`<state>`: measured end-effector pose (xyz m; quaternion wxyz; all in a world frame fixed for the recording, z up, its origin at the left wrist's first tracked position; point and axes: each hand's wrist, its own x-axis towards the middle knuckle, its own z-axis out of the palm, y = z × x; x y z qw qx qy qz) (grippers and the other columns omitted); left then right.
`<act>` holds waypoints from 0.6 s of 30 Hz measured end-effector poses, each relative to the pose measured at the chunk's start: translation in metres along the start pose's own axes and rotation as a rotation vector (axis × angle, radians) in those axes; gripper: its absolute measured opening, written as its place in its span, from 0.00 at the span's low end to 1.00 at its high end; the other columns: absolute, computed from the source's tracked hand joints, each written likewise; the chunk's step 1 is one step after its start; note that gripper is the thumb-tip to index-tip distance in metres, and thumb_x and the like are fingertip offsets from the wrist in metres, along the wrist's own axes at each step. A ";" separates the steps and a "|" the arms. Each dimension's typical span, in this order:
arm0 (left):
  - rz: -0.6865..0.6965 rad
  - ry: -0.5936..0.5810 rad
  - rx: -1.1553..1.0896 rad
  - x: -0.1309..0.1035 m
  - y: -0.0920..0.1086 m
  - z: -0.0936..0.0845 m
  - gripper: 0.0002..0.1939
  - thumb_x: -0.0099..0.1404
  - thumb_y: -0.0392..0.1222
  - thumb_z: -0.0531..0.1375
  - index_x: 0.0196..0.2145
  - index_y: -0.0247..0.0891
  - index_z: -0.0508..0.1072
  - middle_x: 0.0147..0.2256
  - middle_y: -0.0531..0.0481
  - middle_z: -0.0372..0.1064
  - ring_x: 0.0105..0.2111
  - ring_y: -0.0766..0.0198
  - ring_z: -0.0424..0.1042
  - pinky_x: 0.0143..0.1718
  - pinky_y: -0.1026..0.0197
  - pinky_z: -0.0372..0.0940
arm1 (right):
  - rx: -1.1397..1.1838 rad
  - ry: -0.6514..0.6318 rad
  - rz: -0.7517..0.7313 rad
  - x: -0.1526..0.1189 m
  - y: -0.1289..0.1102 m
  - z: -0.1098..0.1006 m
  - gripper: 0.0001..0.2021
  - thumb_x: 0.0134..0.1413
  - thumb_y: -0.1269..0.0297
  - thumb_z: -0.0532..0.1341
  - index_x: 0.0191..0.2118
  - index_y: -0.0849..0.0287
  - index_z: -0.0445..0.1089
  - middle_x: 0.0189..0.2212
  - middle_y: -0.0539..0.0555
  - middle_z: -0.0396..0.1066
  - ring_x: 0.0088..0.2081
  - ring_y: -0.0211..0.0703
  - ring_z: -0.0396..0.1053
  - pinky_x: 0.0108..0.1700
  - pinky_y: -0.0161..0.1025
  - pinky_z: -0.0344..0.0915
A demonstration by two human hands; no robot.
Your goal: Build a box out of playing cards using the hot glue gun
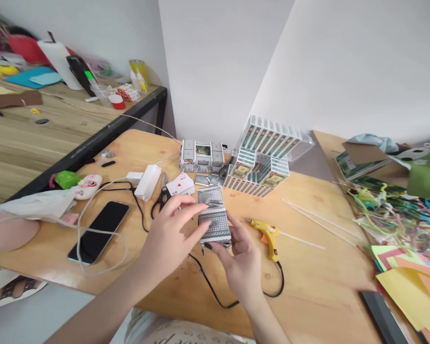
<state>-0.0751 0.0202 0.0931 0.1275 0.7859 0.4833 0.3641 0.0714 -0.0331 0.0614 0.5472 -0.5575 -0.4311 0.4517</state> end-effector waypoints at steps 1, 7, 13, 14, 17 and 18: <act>-0.015 -0.030 -0.011 -0.005 0.001 -0.001 0.11 0.62 0.41 0.60 0.43 0.41 0.73 0.41 0.47 0.67 0.42 0.59 0.71 0.46 0.55 0.69 | -0.005 0.005 0.000 0.001 0.000 -0.001 0.27 0.47 0.66 0.66 0.55 0.57 0.63 0.47 0.59 0.74 0.48 0.50 0.73 0.51 0.49 0.69; -0.093 -0.177 -0.171 -0.007 0.001 -0.004 0.13 0.59 0.41 0.63 0.43 0.41 0.73 0.44 0.47 0.68 0.43 0.59 0.72 0.47 0.53 0.70 | -0.122 -0.042 -0.080 0.004 0.001 -0.006 0.26 0.48 0.67 0.64 0.55 0.57 0.61 0.50 0.60 0.71 0.51 0.50 0.70 0.52 0.49 0.68; -0.226 -0.300 -0.363 0.003 0.002 0.000 0.17 0.56 0.38 0.63 0.45 0.41 0.72 0.45 0.48 0.65 0.38 0.64 0.74 0.42 0.59 0.73 | -0.467 0.125 -0.196 0.006 0.008 0.004 0.31 0.42 0.64 0.67 0.55 0.58 0.59 0.48 0.62 0.70 0.48 0.56 0.70 0.48 0.54 0.68; -0.226 -0.298 -0.338 0.003 0.002 0.001 0.16 0.56 0.38 0.63 0.44 0.41 0.72 0.45 0.48 0.65 0.37 0.64 0.74 0.41 0.58 0.73 | -0.528 0.142 -0.212 0.006 0.010 0.005 0.31 0.42 0.65 0.66 0.54 0.58 0.59 0.47 0.62 0.70 0.47 0.57 0.70 0.47 0.54 0.68; -0.190 -0.282 -0.214 0.002 0.003 0.004 0.15 0.56 0.38 0.62 0.43 0.40 0.72 0.44 0.48 0.67 0.35 0.64 0.73 0.40 0.58 0.72 | -0.679 0.148 -0.312 0.007 0.018 0.006 0.29 0.43 0.68 0.63 0.55 0.58 0.58 0.47 0.63 0.69 0.47 0.58 0.68 0.45 0.55 0.67; -0.172 -0.284 -0.168 0.002 0.002 0.005 0.15 0.55 0.38 0.62 0.43 0.40 0.72 0.43 0.48 0.68 0.34 0.64 0.73 0.39 0.58 0.72 | -0.720 0.147 -0.357 0.008 0.020 0.005 0.29 0.44 0.68 0.62 0.55 0.58 0.58 0.46 0.62 0.69 0.47 0.58 0.68 0.45 0.55 0.67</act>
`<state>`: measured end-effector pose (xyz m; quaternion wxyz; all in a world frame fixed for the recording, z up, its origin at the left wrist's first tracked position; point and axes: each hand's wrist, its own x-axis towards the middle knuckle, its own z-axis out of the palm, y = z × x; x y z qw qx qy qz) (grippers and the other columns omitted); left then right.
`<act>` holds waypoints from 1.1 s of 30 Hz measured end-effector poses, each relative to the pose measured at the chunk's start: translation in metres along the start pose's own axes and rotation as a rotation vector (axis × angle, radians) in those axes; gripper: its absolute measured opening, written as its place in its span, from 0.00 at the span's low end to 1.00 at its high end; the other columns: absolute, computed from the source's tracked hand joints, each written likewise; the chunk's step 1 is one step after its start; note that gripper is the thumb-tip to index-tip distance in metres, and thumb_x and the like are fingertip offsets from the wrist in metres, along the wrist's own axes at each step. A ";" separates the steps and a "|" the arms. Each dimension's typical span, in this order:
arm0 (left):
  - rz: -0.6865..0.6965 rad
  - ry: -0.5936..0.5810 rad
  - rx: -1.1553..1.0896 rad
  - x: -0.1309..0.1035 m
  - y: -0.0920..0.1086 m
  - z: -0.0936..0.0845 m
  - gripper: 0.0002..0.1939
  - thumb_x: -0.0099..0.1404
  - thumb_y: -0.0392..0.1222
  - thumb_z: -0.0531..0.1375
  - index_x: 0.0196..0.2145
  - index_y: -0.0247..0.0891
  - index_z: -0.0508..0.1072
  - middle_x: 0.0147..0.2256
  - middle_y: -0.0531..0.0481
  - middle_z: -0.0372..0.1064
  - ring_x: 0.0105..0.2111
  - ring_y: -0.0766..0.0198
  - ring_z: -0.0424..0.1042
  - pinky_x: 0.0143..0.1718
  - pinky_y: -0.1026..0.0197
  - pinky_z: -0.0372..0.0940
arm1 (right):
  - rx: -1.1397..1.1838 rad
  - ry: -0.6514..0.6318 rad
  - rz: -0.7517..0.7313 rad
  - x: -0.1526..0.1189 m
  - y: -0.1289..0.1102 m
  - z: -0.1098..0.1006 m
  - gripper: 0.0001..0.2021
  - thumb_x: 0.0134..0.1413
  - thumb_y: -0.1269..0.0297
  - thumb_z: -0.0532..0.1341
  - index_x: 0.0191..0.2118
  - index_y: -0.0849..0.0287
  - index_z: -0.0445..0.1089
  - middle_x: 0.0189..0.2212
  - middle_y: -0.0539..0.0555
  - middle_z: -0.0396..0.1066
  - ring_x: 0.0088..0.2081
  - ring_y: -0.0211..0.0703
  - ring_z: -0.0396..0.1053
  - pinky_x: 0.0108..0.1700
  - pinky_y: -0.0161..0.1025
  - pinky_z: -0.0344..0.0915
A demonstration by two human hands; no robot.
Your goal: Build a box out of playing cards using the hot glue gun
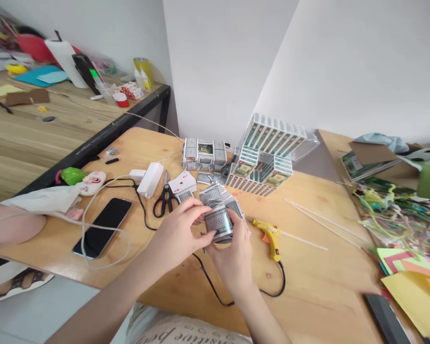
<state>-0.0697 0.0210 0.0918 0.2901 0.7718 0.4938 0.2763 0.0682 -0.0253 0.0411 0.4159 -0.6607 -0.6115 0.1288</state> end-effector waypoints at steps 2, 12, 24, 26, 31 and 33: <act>0.021 -0.004 0.090 0.000 0.000 0.000 0.16 0.55 0.39 0.62 0.43 0.40 0.73 0.43 0.48 0.69 0.30 0.65 0.72 0.35 0.59 0.71 | -0.063 0.020 -0.085 -0.001 0.004 0.001 0.27 0.46 0.67 0.61 0.55 0.59 0.58 0.44 0.62 0.69 0.46 0.57 0.68 0.45 0.55 0.67; 0.025 -0.046 0.267 0.000 0.007 -0.003 0.19 0.53 0.43 0.61 0.44 0.39 0.73 0.47 0.48 0.70 0.30 0.63 0.72 0.28 0.62 0.67 | -0.149 0.060 -0.258 0.003 0.009 -0.001 0.25 0.51 0.66 0.59 0.56 0.59 0.57 0.38 0.60 0.69 0.42 0.55 0.69 0.42 0.52 0.69; 0.053 -0.061 0.525 -0.007 0.020 0.004 0.26 0.53 0.40 0.59 0.52 0.36 0.68 0.50 0.43 0.68 0.39 0.53 0.74 0.30 0.57 0.69 | -0.169 0.022 -0.310 0.000 0.012 0.001 0.25 0.51 0.71 0.55 0.57 0.61 0.55 0.40 0.62 0.69 0.42 0.55 0.67 0.41 0.53 0.68; 0.040 -0.072 0.540 -0.008 0.022 0.005 0.27 0.53 0.39 0.58 0.52 0.35 0.67 0.51 0.42 0.67 0.39 0.52 0.74 0.31 0.56 0.70 | -0.173 0.016 -0.314 -0.001 0.012 0.001 0.25 0.51 0.71 0.54 0.57 0.62 0.55 0.40 0.62 0.69 0.41 0.54 0.67 0.41 0.52 0.68; -0.046 -0.100 0.546 -0.007 0.023 0.006 0.23 0.54 0.40 0.58 0.49 0.35 0.68 0.51 0.42 0.68 0.40 0.53 0.74 0.33 0.56 0.70 | -0.182 0.045 -0.329 -0.002 0.013 0.003 0.25 0.52 0.71 0.53 0.58 0.62 0.55 0.39 0.61 0.68 0.41 0.54 0.66 0.39 0.53 0.68; -0.074 -0.112 0.539 -0.006 0.023 0.006 0.23 0.53 0.40 0.58 0.48 0.36 0.68 0.50 0.43 0.68 0.40 0.54 0.74 0.34 0.56 0.70 | -0.177 0.048 -0.347 -0.002 0.014 0.004 0.25 0.53 0.71 0.53 0.58 0.62 0.55 0.39 0.61 0.68 0.41 0.54 0.66 0.39 0.53 0.68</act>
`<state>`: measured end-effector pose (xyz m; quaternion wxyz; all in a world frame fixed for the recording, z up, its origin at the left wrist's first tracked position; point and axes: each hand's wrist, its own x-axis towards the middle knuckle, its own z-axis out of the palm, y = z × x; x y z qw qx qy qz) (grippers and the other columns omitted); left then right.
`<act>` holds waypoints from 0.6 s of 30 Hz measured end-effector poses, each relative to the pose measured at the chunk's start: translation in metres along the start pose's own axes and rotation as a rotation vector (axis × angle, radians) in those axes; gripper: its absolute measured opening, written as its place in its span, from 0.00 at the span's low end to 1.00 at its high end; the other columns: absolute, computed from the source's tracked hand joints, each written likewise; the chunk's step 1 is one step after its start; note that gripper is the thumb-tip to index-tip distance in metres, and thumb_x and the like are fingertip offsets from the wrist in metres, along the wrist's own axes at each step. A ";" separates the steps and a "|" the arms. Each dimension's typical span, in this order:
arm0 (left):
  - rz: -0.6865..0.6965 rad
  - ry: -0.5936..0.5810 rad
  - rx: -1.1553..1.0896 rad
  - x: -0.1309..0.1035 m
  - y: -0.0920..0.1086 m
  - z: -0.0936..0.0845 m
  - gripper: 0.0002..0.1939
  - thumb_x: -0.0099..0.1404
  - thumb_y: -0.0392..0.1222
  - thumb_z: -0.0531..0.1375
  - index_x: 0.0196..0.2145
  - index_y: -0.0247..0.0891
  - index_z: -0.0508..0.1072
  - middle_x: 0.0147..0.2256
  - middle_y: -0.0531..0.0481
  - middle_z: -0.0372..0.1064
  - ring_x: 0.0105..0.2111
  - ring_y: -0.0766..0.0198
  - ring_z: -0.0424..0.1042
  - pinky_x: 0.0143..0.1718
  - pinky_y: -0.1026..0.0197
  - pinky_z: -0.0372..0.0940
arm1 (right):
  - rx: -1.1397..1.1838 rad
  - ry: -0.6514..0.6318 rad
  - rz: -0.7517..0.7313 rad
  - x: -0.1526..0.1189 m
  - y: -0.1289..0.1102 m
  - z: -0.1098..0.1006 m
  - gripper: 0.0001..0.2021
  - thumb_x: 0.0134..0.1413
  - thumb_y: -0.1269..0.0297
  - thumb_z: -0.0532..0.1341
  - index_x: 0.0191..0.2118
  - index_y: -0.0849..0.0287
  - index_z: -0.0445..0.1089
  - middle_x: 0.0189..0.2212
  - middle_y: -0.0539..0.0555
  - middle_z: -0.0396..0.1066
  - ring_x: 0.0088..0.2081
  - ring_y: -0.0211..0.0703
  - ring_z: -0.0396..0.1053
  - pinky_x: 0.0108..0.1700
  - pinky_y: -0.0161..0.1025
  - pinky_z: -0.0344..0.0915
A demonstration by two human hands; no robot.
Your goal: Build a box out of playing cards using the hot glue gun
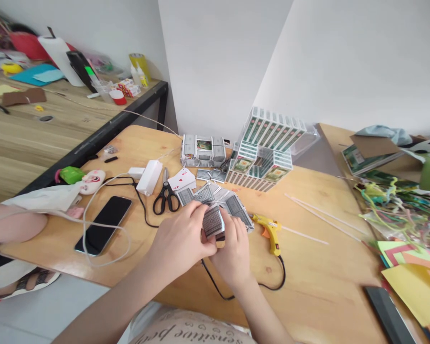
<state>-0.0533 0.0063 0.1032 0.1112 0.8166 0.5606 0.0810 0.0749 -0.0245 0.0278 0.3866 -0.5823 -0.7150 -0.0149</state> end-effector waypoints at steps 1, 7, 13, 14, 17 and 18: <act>-0.005 -0.002 -0.005 0.000 0.000 0.000 0.23 0.53 0.40 0.58 0.48 0.36 0.68 0.50 0.43 0.68 0.40 0.54 0.74 0.34 0.56 0.70 | 0.002 0.000 -0.007 0.000 0.000 0.000 0.25 0.53 0.71 0.53 0.58 0.62 0.55 0.39 0.61 0.68 0.41 0.53 0.66 0.39 0.53 0.68; -0.006 0.063 -0.046 0.001 -0.002 0.008 0.26 0.50 0.39 0.59 0.48 0.33 0.68 0.48 0.42 0.70 0.40 0.52 0.75 0.34 0.54 0.71 | 0.036 0.019 0.007 -0.001 -0.001 0.001 0.25 0.52 0.73 0.52 0.58 0.62 0.56 0.39 0.61 0.67 0.42 0.53 0.66 0.40 0.53 0.68; 0.014 0.158 -0.122 0.002 -0.004 0.017 0.25 0.47 0.36 0.60 0.46 0.33 0.69 0.47 0.41 0.71 0.43 0.50 0.74 0.38 0.54 0.71 | 0.099 0.054 0.001 0.000 -0.001 0.004 0.26 0.51 0.76 0.52 0.58 0.62 0.56 0.38 0.60 0.67 0.41 0.51 0.65 0.43 0.53 0.68; 0.011 0.164 -0.136 0.002 -0.004 0.018 0.25 0.47 0.36 0.60 0.46 0.33 0.68 0.47 0.41 0.71 0.43 0.50 0.74 0.39 0.53 0.71 | 0.103 0.056 0.005 -0.001 -0.001 0.005 0.27 0.51 0.75 0.52 0.58 0.62 0.56 0.38 0.60 0.67 0.41 0.51 0.65 0.43 0.54 0.68; -0.005 0.163 -0.178 0.003 -0.004 0.019 0.25 0.46 0.35 0.60 0.45 0.34 0.68 0.45 0.42 0.71 0.40 0.51 0.75 0.39 0.53 0.72 | 0.106 0.043 0.012 -0.003 -0.002 0.006 0.27 0.51 0.76 0.53 0.59 0.61 0.55 0.37 0.59 0.66 0.41 0.51 0.65 0.43 0.54 0.68; -0.011 0.162 -0.192 0.003 -0.003 0.020 0.24 0.46 0.35 0.60 0.45 0.34 0.68 0.44 0.43 0.71 0.40 0.51 0.75 0.38 0.53 0.72 | 0.106 0.038 0.012 -0.003 -0.002 0.006 0.27 0.51 0.76 0.53 0.59 0.61 0.55 0.37 0.59 0.67 0.41 0.51 0.65 0.43 0.54 0.68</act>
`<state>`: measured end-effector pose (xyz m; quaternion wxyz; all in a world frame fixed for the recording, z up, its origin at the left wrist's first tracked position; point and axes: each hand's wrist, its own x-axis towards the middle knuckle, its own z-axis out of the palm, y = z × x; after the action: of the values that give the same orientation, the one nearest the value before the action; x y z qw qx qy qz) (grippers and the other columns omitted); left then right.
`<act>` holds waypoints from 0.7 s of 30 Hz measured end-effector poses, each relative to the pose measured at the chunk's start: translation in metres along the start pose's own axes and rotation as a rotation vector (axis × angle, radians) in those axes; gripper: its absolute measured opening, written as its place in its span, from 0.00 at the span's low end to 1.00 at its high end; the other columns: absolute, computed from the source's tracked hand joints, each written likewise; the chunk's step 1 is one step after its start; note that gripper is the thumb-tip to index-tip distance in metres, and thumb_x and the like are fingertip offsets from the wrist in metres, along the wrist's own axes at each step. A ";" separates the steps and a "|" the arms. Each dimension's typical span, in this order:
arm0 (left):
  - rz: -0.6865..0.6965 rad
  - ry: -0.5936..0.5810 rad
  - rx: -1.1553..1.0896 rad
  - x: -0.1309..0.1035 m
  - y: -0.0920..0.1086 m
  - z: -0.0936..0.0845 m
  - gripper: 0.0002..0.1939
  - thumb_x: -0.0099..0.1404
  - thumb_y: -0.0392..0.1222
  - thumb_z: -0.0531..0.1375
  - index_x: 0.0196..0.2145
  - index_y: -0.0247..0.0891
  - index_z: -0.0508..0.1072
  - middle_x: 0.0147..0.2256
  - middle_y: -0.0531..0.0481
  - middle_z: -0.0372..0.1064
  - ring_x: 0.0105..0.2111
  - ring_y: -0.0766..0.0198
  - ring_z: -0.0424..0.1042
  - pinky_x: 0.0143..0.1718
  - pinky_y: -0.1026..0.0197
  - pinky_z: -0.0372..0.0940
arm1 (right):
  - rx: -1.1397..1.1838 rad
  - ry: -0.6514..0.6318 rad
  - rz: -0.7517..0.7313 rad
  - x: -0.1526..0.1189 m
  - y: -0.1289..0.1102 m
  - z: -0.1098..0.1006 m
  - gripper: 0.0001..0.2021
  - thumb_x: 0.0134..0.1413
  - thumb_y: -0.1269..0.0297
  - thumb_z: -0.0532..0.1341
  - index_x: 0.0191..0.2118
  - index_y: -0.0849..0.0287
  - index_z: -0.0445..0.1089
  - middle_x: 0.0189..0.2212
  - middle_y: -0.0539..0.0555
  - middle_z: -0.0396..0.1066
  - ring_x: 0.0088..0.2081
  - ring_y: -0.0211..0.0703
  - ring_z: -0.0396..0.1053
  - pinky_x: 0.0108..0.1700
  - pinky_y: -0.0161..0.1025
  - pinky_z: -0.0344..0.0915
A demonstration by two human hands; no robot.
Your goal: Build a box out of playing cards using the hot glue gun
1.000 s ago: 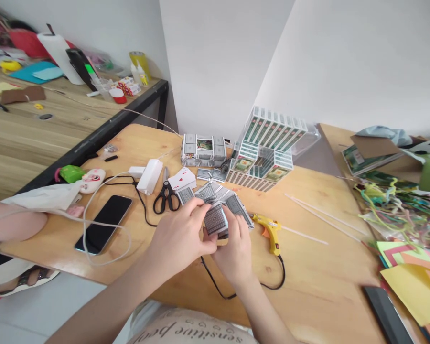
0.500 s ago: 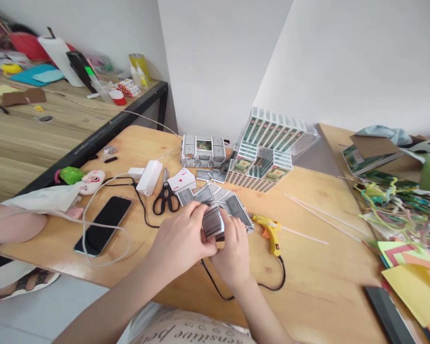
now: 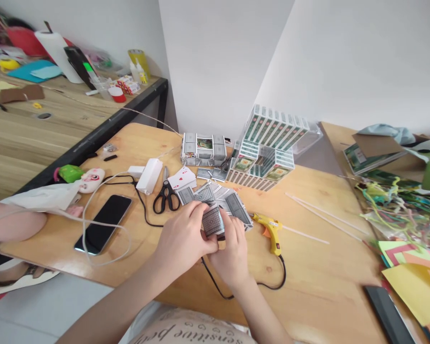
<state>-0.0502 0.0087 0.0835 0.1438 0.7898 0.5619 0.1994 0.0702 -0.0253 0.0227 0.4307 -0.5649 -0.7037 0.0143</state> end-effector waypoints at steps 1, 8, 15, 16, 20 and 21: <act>-0.006 0.000 -0.013 0.000 0.000 0.000 0.24 0.46 0.34 0.61 0.44 0.34 0.68 0.44 0.43 0.71 0.40 0.51 0.75 0.38 0.52 0.72 | 0.000 -0.003 0.001 0.000 0.000 0.000 0.27 0.51 0.76 0.53 0.59 0.61 0.55 0.38 0.59 0.67 0.41 0.51 0.65 0.44 0.54 0.68; 0.035 0.021 -0.190 -0.004 -0.004 -0.001 0.23 0.50 0.33 0.61 0.46 0.34 0.67 0.45 0.44 0.69 0.38 0.58 0.74 0.40 0.55 0.73 | -0.032 0.022 0.042 0.001 0.004 -0.003 0.26 0.55 0.68 0.57 0.60 0.59 0.54 0.40 0.60 0.68 0.42 0.51 0.68 0.43 0.52 0.70; 0.025 -0.005 -0.335 -0.001 -0.009 -0.004 0.21 0.50 0.32 0.64 0.43 0.37 0.67 0.41 0.49 0.67 0.34 0.65 0.73 0.34 0.64 0.73 | -0.087 0.040 -0.009 0.002 0.010 -0.007 0.26 0.55 0.63 0.59 0.59 0.60 0.55 0.36 0.57 0.69 0.37 0.48 0.70 0.37 0.44 0.72; 0.022 -0.015 -0.335 0.000 -0.009 -0.005 0.21 0.50 0.33 0.64 0.43 0.37 0.67 0.41 0.49 0.67 0.34 0.65 0.73 0.34 0.63 0.73 | -0.095 0.037 -0.014 0.002 0.011 -0.007 0.26 0.55 0.63 0.59 0.59 0.60 0.56 0.36 0.57 0.68 0.37 0.48 0.70 0.37 0.44 0.72; 0.000 -0.030 -0.344 0.002 -0.007 -0.006 0.21 0.49 0.32 0.64 0.42 0.37 0.67 0.39 0.50 0.67 0.34 0.66 0.72 0.34 0.64 0.73 | -0.095 0.034 -0.027 0.001 0.012 -0.006 0.26 0.55 0.63 0.59 0.59 0.61 0.56 0.36 0.58 0.69 0.37 0.48 0.70 0.38 0.44 0.72; -0.005 -0.027 -0.348 0.002 -0.007 -0.006 0.20 0.49 0.31 0.64 0.42 0.37 0.67 0.39 0.50 0.67 0.33 0.66 0.72 0.34 0.64 0.73 | -0.087 0.033 -0.026 0.001 0.012 -0.006 0.26 0.55 0.63 0.59 0.59 0.61 0.55 0.36 0.58 0.69 0.37 0.48 0.70 0.38 0.44 0.72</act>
<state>-0.0583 0.0132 0.0859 0.2864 0.7542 0.5190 0.2824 0.0832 -0.0232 0.0211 0.4174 -0.5742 -0.7036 -0.0312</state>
